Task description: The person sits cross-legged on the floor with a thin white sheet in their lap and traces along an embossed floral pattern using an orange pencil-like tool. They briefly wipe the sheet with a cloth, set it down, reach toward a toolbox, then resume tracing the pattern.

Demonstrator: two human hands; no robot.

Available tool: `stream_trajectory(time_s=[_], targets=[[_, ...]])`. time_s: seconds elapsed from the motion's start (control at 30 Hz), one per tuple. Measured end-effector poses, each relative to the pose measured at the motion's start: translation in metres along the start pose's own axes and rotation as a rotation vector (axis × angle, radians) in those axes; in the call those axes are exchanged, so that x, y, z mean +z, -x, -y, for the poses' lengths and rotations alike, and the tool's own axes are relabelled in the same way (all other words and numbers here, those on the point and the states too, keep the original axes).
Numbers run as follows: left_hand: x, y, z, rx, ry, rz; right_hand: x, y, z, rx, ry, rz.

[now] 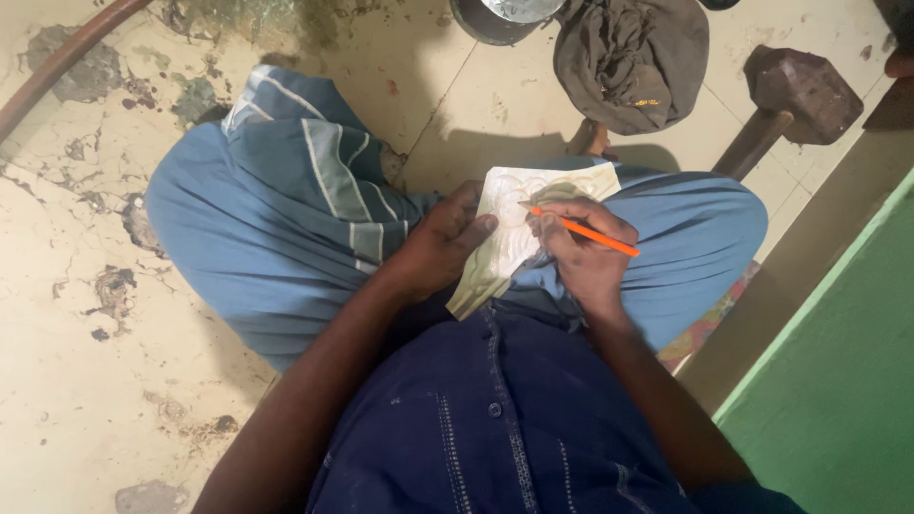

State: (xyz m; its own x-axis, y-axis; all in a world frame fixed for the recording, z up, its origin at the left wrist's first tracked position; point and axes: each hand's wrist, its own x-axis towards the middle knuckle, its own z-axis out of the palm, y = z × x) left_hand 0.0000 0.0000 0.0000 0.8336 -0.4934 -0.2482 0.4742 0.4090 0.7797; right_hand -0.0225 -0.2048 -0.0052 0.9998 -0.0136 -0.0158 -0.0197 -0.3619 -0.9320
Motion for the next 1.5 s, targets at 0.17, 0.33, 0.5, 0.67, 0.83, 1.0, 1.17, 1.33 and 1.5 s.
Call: stream_trajectory(time_s=[0.17,0.33,0.5,0.67,0.83,1.0,1.17,1.33,1.5], targets=[[-0.002,-0.001,0.008,-0.007,0.043,-0.004,-0.001,-0.001,0.009,0.032,-0.018,0.037],[-0.005,-0.002,0.016,-0.007,-0.002,-0.02,-0.003,-0.002,0.017,0.228,-0.28,-0.062],[-0.008,-0.003,0.022,0.048,0.012,0.001,0.0,0.005,0.027,-0.041,0.078,0.007],[-0.007,-0.002,0.024,0.034,0.061,0.004,0.005,0.003,0.031,0.004,0.09,-0.022],[-0.008,-0.002,0.025,0.027,0.023,-0.004,0.006,0.001,0.033,-0.017,0.102,-0.006],[-0.008,-0.001,0.023,0.027,0.012,-0.002,0.006,0.0,0.034,-0.007,0.107,0.008],[-0.008,-0.001,0.022,0.025,0.025,0.006,0.007,-0.002,0.035,-0.024,0.149,-0.014],[-0.009,-0.002,0.023,0.027,0.043,0.009,0.007,-0.004,0.034,0.001,0.118,-0.003],[-0.008,-0.001,0.023,0.024,0.006,0.005,0.006,-0.002,0.03,-0.009,0.095,-0.017]])
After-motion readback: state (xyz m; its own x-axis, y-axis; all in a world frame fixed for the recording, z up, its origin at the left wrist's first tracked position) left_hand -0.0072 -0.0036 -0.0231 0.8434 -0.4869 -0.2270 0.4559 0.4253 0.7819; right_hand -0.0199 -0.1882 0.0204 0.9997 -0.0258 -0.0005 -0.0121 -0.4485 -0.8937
